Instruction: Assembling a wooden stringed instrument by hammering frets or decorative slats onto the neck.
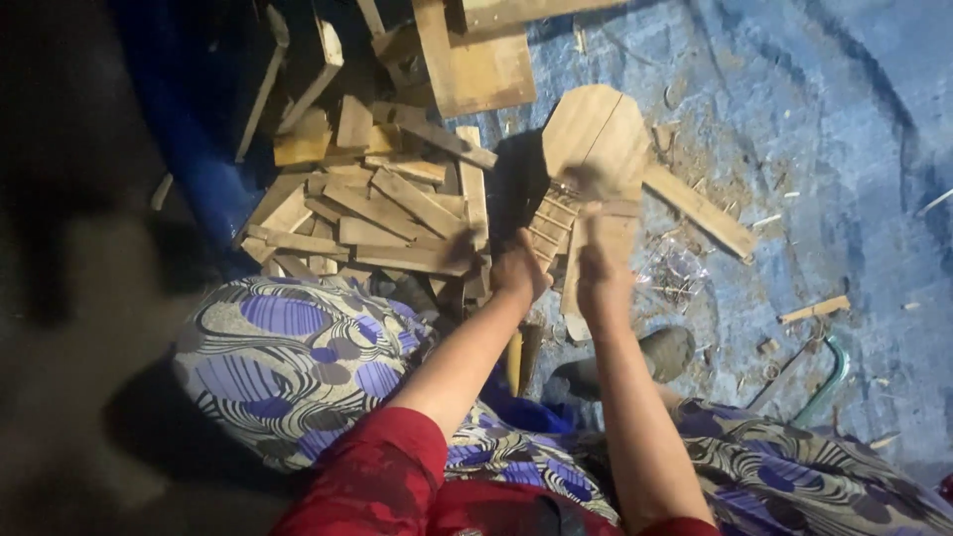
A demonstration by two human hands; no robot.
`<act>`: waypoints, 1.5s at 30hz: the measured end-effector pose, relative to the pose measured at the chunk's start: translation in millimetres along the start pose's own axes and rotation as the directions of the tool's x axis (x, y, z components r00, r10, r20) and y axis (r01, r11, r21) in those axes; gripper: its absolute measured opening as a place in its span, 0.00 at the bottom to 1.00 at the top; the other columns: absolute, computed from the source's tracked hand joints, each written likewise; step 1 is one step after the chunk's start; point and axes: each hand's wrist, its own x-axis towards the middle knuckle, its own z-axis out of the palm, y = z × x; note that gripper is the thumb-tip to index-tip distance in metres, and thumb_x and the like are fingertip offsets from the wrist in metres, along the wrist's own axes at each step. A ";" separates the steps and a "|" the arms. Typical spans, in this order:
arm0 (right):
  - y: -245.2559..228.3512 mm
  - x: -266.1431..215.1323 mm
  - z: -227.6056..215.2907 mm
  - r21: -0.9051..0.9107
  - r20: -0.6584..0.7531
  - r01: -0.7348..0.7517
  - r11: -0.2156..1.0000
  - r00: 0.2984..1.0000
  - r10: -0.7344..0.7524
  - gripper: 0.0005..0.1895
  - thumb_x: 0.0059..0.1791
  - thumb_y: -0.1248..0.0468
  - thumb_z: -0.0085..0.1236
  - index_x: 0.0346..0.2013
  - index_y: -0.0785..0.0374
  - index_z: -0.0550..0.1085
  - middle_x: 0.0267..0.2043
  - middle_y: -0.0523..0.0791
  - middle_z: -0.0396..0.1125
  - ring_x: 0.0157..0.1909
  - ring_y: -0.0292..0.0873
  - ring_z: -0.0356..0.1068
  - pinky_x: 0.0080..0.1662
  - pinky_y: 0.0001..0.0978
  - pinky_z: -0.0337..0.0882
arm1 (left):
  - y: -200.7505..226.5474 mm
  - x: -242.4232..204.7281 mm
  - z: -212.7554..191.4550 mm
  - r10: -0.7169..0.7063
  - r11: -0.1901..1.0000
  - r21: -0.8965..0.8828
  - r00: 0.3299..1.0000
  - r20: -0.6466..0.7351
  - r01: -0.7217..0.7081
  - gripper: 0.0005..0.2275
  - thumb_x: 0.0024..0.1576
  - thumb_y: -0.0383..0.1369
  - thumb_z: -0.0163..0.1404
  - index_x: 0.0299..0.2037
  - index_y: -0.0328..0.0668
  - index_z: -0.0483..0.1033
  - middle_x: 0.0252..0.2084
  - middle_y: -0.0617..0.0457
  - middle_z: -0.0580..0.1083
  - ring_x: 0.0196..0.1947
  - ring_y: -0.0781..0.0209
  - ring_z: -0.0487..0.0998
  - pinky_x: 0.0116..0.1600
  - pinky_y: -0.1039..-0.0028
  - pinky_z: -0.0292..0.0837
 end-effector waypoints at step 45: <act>-5.3 -148.3 -125.9 0.050 0.586 -0.987 0.151 0.151 0.796 0.38 0.50 0.75 0.43 0.75 0.55 0.56 0.42 0.59 0.74 0.26 0.46 0.65 0.26 0.32 0.61 | 37.3 68.1 -63.9 0.527 0.809 0.005 0.721 -0.449 -0.588 0.16 0.56 0.26 0.42 0.48 0.48 0.82 0.49 0.48 0.73 0.49 0.45 0.75 0.53 0.59 0.72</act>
